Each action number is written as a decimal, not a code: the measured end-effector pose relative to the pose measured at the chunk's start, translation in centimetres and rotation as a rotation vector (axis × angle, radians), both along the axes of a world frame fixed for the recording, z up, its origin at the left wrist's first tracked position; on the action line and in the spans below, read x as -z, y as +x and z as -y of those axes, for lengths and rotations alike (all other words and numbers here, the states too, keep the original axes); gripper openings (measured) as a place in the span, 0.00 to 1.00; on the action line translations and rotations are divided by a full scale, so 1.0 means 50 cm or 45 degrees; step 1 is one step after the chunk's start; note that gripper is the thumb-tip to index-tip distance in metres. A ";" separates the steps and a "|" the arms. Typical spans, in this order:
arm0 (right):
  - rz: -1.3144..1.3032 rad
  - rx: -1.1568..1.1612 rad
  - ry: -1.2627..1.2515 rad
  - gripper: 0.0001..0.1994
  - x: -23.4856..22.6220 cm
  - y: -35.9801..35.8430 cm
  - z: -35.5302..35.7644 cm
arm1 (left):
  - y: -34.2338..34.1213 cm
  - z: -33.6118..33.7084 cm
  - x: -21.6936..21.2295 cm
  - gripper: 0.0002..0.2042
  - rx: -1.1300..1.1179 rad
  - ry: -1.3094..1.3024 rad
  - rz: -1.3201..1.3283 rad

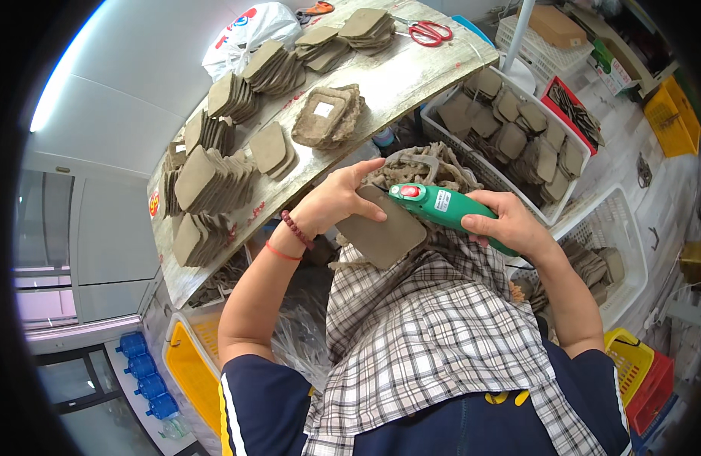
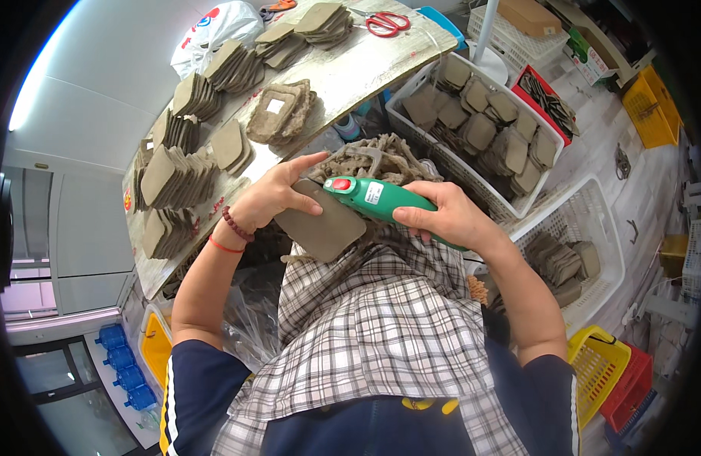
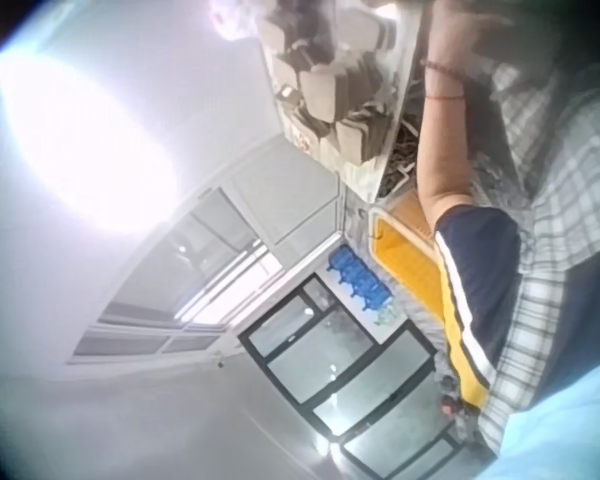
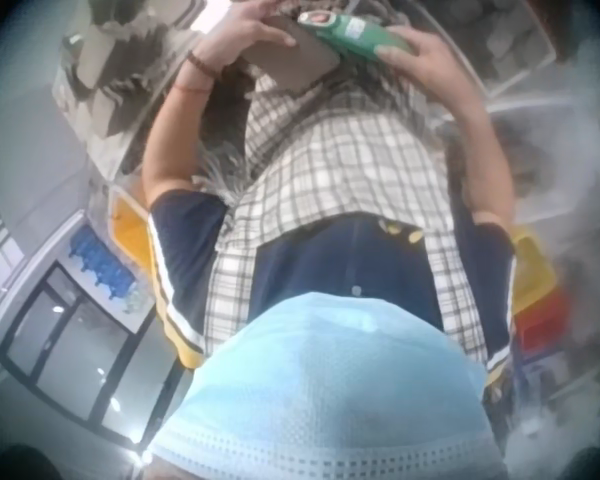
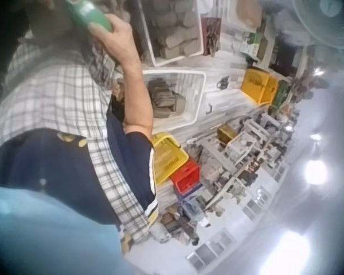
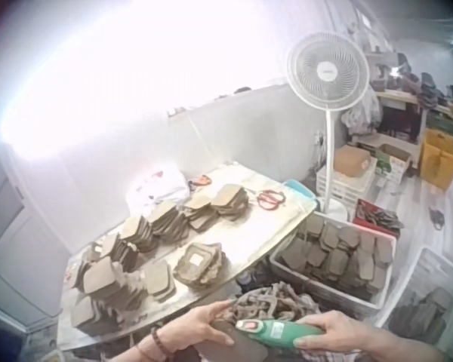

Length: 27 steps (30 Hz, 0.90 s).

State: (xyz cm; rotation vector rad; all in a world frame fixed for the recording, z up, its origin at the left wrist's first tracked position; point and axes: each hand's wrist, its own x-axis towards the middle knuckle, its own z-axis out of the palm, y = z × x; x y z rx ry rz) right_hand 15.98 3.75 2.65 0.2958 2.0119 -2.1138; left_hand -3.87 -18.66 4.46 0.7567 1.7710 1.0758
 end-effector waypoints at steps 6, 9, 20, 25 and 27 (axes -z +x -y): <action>0.019 -0.014 -0.075 0.18 0.016 -0.006 0.004 | 0.011 -0.002 0.019 0.40 -0.054 -0.059 0.551; 0.033 0.038 -0.190 0.17 0.037 0.000 0.010 | 0.022 0.025 0.069 0.40 -0.188 0.041 0.703; -0.025 0.443 -0.062 0.19 0.054 0.055 -0.024 | -0.262 0.123 0.171 0.22 -1.642 0.831 -0.563; -0.033 0.481 -0.041 0.18 0.055 0.075 -0.029 | -0.290 0.085 0.227 0.26 -1.550 -0.322 -1.325; -0.013 0.525 -0.039 0.19 0.055 0.085 -0.031 | -0.232 0.042 0.188 0.24 -1.302 -0.646 -1.920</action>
